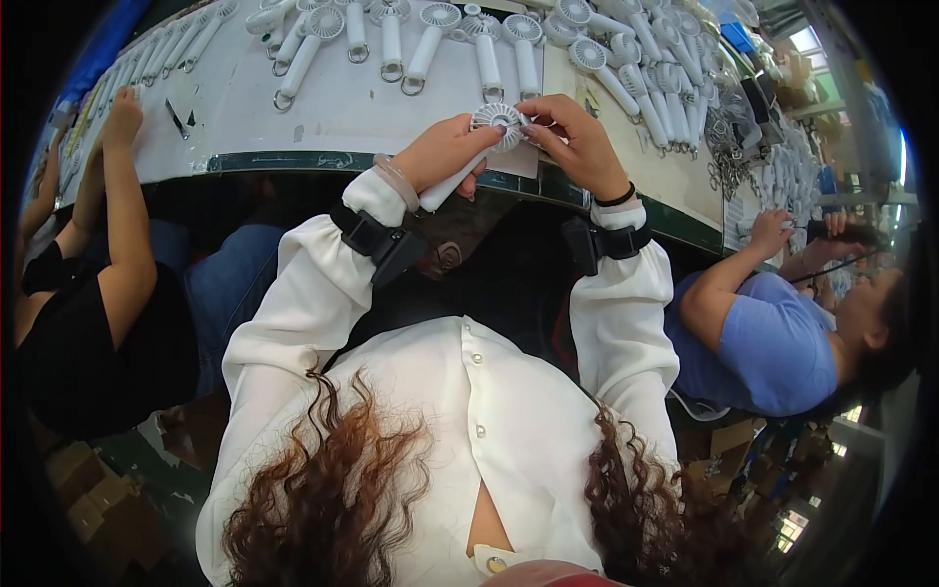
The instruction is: The person picks up a handheld fan, scrapes the plastic edges with a metal tool, and presses it into a machine. They then pick up a small plastic piece, scrape it, and fit it onto the fan before placing it on the table.
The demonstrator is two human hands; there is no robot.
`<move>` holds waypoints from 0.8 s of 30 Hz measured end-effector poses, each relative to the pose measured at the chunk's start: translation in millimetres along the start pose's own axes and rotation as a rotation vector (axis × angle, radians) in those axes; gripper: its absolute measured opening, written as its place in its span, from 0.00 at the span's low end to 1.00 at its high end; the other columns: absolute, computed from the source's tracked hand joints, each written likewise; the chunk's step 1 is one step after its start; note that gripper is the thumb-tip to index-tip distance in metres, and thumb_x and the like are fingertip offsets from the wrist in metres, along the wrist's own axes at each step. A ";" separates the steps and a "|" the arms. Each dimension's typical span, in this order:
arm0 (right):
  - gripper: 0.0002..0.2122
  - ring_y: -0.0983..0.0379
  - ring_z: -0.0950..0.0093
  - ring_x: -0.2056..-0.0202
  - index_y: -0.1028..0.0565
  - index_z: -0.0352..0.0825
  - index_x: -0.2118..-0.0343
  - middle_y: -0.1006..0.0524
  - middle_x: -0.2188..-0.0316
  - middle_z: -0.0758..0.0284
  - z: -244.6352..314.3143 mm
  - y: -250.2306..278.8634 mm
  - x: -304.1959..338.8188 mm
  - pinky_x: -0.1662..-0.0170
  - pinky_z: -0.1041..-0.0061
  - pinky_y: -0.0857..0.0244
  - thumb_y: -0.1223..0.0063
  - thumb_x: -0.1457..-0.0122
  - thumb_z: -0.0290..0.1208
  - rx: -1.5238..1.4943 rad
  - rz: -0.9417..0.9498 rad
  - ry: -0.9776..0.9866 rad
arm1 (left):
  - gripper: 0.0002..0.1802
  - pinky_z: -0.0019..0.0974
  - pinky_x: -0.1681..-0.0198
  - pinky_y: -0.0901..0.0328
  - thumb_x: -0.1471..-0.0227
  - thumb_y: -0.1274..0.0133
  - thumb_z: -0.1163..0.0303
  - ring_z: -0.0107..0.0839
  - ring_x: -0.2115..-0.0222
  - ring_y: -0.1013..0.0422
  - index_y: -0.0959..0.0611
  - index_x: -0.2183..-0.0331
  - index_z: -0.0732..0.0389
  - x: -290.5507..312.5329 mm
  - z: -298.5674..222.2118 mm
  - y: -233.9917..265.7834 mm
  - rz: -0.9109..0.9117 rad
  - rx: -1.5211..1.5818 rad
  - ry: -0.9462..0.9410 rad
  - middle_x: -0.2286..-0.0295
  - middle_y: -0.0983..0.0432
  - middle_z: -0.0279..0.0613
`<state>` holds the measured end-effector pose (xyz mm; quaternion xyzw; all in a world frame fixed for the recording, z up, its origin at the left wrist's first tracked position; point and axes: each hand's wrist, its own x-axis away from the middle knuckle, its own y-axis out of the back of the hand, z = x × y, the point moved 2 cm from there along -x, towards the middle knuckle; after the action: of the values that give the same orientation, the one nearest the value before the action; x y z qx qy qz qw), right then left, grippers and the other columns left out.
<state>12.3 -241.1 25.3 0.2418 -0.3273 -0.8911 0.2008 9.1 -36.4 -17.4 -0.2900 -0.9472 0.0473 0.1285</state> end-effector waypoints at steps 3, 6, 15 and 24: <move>0.12 0.28 0.76 0.62 0.27 0.32 0.54 0.27 0.59 0.66 2.6 0.3 -0.1 0.59 0.80 0.32 0.48 0.41 0.22 0.048 -0.001 0.013 | 0.21 0.30 0.83 0.32 0.44 0.52 0.55 0.25 0.87 0.32 0.28 0.63 0.66 1.4 -0.8 -2.9 -0.018 -0.016 0.013 0.78 0.30 0.37; 0.12 0.28 0.75 0.62 0.27 0.32 0.54 0.27 0.60 0.65 4.7 0.5 0.0 0.59 0.80 0.32 0.49 0.41 0.22 0.065 -0.005 0.023 | 0.18 0.28 0.83 0.35 0.41 0.55 0.57 0.24 0.87 0.33 0.28 0.63 0.64 3.4 -3.2 -4.8 -0.073 -0.058 0.038 0.80 0.30 0.36; 0.12 0.27 0.74 0.63 0.26 0.32 0.55 0.27 0.60 0.64 13.9 -5.4 -3.0 0.60 0.80 0.32 0.47 0.42 0.21 0.124 -0.029 0.158 | 0.17 0.27 0.82 0.36 0.41 0.55 0.57 0.24 0.87 0.33 0.27 0.65 0.64 0.2 -6.2 -9.6 -0.105 -0.121 0.080 0.81 0.31 0.35; 0.12 0.27 0.74 0.63 0.25 0.32 0.56 0.26 0.60 0.64 4.4 -2.6 -1.4 0.60 0.80 0.32 0.45 0.43 0.22 0.068 -0.056 0.074 | 0.22 0.28 0.84 0.34 0.45 0.51 0.53 0.25 0.88 0.32 0.26 0.66 0.65 0.2 -2.2 -6.4 -0.056 -0.075 0.007 0.81 0.30 0.36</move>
<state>10.4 -236.4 26.8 0.2905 -0.3428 -0.8752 0.1794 6.1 -41.5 -14.2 -0.2683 -0.9556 0.0070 0.1219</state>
